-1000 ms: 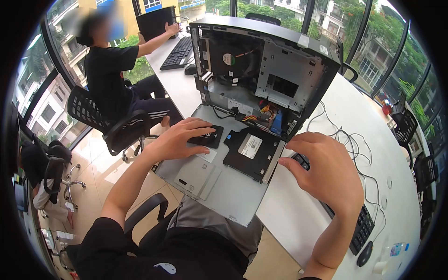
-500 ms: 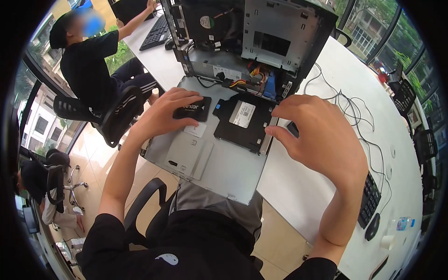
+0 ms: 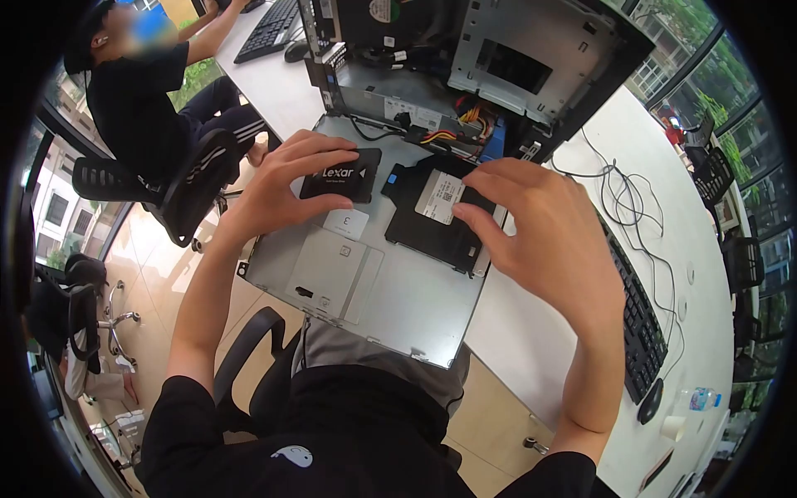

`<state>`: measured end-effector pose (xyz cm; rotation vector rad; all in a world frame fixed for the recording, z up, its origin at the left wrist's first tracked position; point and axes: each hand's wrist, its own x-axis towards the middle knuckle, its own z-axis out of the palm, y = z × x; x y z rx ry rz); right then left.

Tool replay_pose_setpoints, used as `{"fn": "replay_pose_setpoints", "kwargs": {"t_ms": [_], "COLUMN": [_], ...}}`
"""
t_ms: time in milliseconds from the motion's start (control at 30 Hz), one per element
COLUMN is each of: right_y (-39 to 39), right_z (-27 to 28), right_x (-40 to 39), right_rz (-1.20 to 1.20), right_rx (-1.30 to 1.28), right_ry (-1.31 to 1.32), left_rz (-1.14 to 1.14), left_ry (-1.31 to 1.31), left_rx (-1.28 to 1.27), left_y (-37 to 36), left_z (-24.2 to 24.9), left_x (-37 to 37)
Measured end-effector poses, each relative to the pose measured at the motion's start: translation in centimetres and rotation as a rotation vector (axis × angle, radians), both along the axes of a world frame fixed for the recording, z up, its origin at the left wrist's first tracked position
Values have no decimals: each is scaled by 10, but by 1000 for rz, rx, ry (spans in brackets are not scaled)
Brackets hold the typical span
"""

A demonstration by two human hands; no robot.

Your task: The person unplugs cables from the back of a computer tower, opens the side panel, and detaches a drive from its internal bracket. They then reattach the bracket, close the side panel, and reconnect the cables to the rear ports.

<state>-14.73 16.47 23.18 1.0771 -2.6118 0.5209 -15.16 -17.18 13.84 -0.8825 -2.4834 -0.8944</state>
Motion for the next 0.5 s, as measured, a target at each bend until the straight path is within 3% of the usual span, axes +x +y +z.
{"fn": "replay_pose_setpoints", "kwargs": {"t_ms": [500], "right_y": [-63], "right_z": [-38], "right_x": [-17], "right_rz": [-46], "right_rx": [-108], "right_ry": [-53], "left_rz": [-102], "left_ry": [10], "left_rx": [118], "left_y": [0], "left_z": [-16], "left_x": [-5]}}
